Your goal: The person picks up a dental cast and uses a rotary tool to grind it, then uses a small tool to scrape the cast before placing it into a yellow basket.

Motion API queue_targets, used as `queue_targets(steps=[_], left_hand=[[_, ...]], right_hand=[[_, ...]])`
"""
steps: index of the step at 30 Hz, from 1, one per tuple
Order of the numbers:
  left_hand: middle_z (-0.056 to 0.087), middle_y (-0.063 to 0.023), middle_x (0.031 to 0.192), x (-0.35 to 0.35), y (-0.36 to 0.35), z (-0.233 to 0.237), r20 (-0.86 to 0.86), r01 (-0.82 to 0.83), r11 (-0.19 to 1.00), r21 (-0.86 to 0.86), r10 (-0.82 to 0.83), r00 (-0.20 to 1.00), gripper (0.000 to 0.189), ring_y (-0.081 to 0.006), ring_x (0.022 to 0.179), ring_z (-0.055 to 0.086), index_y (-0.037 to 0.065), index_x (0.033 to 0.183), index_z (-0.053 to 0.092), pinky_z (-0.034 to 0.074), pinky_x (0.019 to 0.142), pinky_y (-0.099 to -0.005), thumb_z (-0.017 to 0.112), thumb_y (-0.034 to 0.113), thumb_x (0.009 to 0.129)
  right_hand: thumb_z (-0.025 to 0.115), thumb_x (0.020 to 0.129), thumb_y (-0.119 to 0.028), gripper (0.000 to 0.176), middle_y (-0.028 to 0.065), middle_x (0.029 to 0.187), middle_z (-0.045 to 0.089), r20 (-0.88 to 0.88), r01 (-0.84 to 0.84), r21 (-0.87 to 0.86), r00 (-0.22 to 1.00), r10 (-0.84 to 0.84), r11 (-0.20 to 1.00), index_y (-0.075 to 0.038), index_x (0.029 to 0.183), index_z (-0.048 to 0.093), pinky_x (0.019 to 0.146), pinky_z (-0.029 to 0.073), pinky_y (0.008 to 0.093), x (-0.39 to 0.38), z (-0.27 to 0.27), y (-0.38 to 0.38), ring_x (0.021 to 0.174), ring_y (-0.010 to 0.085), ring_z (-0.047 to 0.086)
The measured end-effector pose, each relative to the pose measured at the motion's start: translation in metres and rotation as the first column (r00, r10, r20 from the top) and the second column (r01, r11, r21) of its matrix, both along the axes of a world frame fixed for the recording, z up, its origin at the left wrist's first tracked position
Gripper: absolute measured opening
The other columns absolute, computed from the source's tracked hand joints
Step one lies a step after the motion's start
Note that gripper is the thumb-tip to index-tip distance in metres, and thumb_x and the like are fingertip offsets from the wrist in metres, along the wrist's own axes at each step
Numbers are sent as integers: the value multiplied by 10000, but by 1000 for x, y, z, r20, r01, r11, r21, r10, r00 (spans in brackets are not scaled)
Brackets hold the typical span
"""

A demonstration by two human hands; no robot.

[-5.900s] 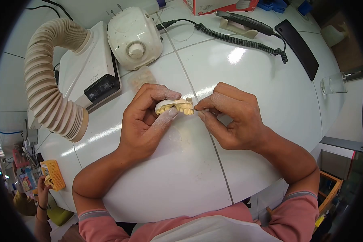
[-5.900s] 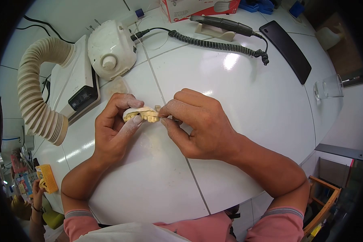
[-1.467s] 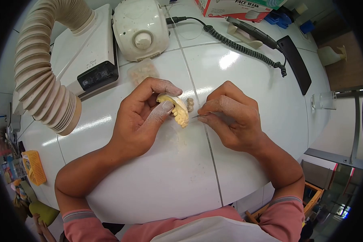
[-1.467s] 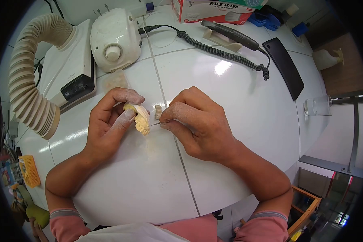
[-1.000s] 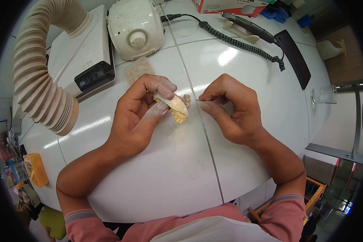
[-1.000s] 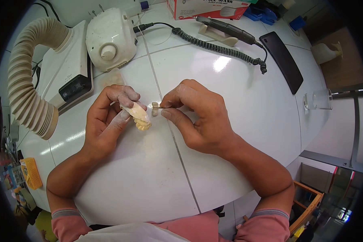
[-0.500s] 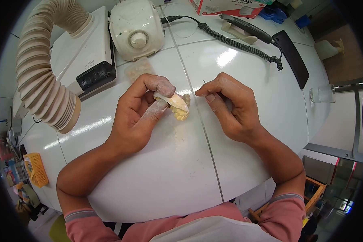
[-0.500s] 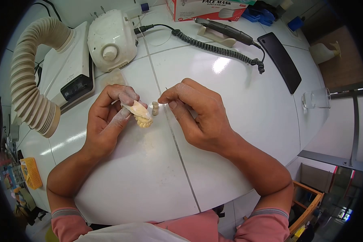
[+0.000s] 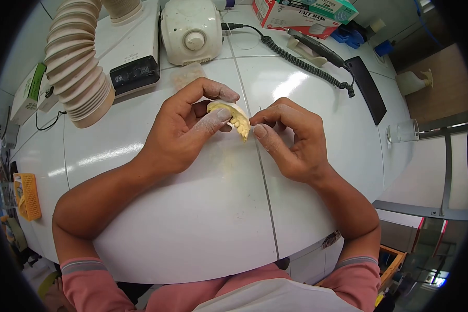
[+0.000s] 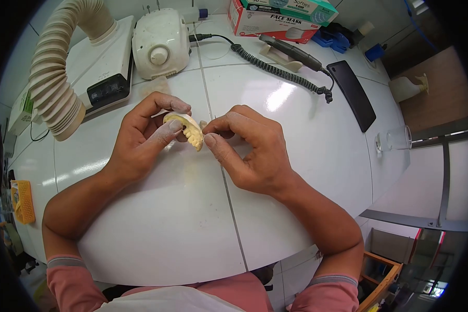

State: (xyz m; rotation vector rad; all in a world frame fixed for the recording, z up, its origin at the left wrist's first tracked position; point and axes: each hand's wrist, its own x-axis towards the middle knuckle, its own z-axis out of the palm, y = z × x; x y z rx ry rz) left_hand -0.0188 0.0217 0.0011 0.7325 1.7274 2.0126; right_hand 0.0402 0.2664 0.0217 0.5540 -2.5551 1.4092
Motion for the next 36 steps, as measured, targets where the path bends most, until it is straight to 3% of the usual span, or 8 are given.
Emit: queue_targets(steps=[4,10,13,16,19,28,36], left_hand=[[624,-86,1297,1,1,0,43,21,998,56,-24,999,236,-161,1198,662,37,1346,607,573,1023,-346,614,97,1118],[620,-85,1372,-4,-2,-4,-72,24,1000,-10,-25,997,253,-149,1277,623,35,1376,611,536,1087,-346,591,93,1130],[618,-82,1392,-3,-2,2,11,36,999,-37,-36,999,275,-140,1305,604,33,1396,600,519,1104,-339,586,86,1126],[598,-91,1421,-4,-2,-5,-74,38,999,-2,-38,997,311,-144,1313,596,36,1421,578,522,1100,-337,596,97,1117],[578,-100,1408,-3,-1,-4,-50,65,997,37,-63,997,321,-157,1313,590,45,1405,557,526,1104,-354,620,83,1093],[598,-87,1277,-7,-1,-5,-4,101,988,114,-102,995,250,-153,1183,632,98,1214,547,552,1066,-369,697,31,1027],[684,-131,1290,1,-2,-3,15,100,992,71,-102,995,340,-176,1203,677,101,1144,543,561,1057,-376,785,-43,955]], right_hand=[[781,919,-25,154,123,899,703,-47,-49,44,998,51,998,13,1068,777,721,584,319,4,1,-4,797,227,732],[814,881,-13,234,122,949,691,-114,-60,52,991,66,997,5,1111,774,748,601,338,3,0,-6,842,245,735],[855,854,-28,290,114,972,686,-176,-62,69,982,74,996,-8,1130,766,764,605,341,2,-2,-7,867,250,732],[896,832,-57,331,107,985,683,-220,-43,77,974,59,996,-20,1130,758,774,604,342,3,-3,-7,878,249,730],[917,824,-81,332,103,981,682,-223,-13,81,974,31,997,-25,1108,754,776,602,348,4,0,-8,879,247,726],[864,873,-39,252,112,957,687,-243,28,75,970,-9,997,-7,1100,759,746,589,346,5,0,-6,848,239,724],[813,903,1,237,130,994,721,-229,-10,57,973,23,998,3,1136,770,748,587,338,-1,3,3,854,239,735]])
